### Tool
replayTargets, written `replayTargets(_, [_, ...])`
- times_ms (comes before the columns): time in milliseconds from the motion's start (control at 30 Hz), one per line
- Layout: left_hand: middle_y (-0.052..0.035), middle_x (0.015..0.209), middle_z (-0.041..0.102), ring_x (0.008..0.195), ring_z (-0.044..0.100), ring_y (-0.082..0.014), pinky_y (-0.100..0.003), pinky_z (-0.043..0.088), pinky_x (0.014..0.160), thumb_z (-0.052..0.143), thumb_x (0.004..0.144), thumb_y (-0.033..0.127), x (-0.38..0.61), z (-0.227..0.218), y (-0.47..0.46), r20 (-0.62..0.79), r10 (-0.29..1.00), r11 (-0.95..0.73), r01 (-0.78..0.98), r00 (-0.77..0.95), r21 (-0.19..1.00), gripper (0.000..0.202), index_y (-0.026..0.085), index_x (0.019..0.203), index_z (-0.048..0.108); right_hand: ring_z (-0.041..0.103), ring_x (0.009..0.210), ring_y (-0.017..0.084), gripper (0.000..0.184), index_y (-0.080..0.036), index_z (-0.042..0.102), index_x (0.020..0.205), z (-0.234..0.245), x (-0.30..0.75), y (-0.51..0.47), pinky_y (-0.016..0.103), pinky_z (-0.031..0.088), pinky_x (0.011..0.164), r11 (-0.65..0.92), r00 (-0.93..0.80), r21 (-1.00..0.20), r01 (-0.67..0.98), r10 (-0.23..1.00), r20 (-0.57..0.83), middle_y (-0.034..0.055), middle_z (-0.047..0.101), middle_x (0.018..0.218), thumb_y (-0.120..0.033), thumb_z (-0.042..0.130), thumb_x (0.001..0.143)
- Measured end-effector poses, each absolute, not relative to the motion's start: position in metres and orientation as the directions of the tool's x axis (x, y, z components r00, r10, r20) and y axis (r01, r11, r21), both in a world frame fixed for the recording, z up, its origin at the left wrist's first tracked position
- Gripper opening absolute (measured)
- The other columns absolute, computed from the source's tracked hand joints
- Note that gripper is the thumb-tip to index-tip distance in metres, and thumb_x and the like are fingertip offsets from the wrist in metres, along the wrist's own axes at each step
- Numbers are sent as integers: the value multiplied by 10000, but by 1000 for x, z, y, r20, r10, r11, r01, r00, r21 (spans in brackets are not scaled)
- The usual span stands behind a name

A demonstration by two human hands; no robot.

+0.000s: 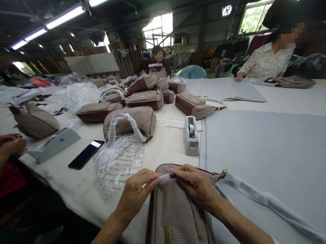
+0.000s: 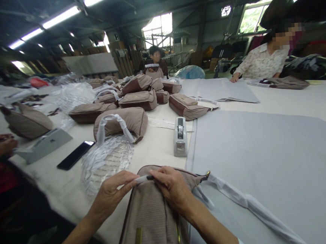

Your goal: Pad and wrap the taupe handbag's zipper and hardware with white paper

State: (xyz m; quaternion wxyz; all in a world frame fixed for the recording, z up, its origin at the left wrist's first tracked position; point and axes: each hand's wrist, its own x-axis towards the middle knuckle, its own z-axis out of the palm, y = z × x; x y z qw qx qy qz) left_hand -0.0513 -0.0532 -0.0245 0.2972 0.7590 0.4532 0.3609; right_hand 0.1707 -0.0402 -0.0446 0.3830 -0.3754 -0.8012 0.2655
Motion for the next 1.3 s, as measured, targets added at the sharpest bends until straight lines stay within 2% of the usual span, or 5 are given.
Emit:
replayTargets(233, [-22, 930, 684, 874, 619, -157, -247, 468, 807, 574, 857, 274, -35, -15, -49, 241, 918, -378, 509, 315, 773, 178, 232, 989, 686, 591, 894, 180, 335, -193, 584, 1202, -36, 165, -45, 311, 488, 809, 500, -379, -777, 382, 852, 362, 80, 620, 969, -174, 482, 884])
replayTargets(467, [0, 771, 661, 697, 594, -140, -216, 433, 651, 549, 750, 166, -24, 15, -29, 46, 907, -310, 592, 418, 744, 171, 183, 857, 680, 662, 786, 151, 390, -206, 448, 1255, -49, 166, -40, 314, 560, 750, 98, -253, -995, -16, 963, 99, 44, 590, 948, -216, 408, 867])
replayTargets(700, [-2, 741, 662, 728, 594, -190, -250, 390, 673, 567, 692, 185, -33, 40, -21, -150, 851, -402, 809, 502, 429, 134, 221, 763, 675, 618, 872, 201, 291, -170, 623, 1097, -51, 155, -53, 350, 493, 819, 325, -93, -869, 372, 945, 313, 75, 664, 927, -216, 477, 850])
replayTargets(1100, [-4, 499, 604, 587, 606, -204, -275, 409, 595, 540, 719, 238, -4, 22, -8, -200, 949, -73, 788, 243, 612, 116, 198, 689, 644, 599, 899, 207, 268, -178, 587, 1035, -42, 143, -61, 319, 462, 803, 371, -195, -851, 371, 927, 320, 61, 653, 973, -185, 600, 767])
replayTargets(1300, [-5, 434, 579, 382, 554, -149, -225, 405, 421, 285, 862, 558, -13, 17, 8, -432, 850, 169, 621, 302, 766, 530, 139, 810, 605, 576, 708, 165, 113, -185, 618, 792, -41, 143, -47, 275, 415, 667, 290, -194, -860, 419, 954, 227, 17, 641, 755, -214, 521, 841])
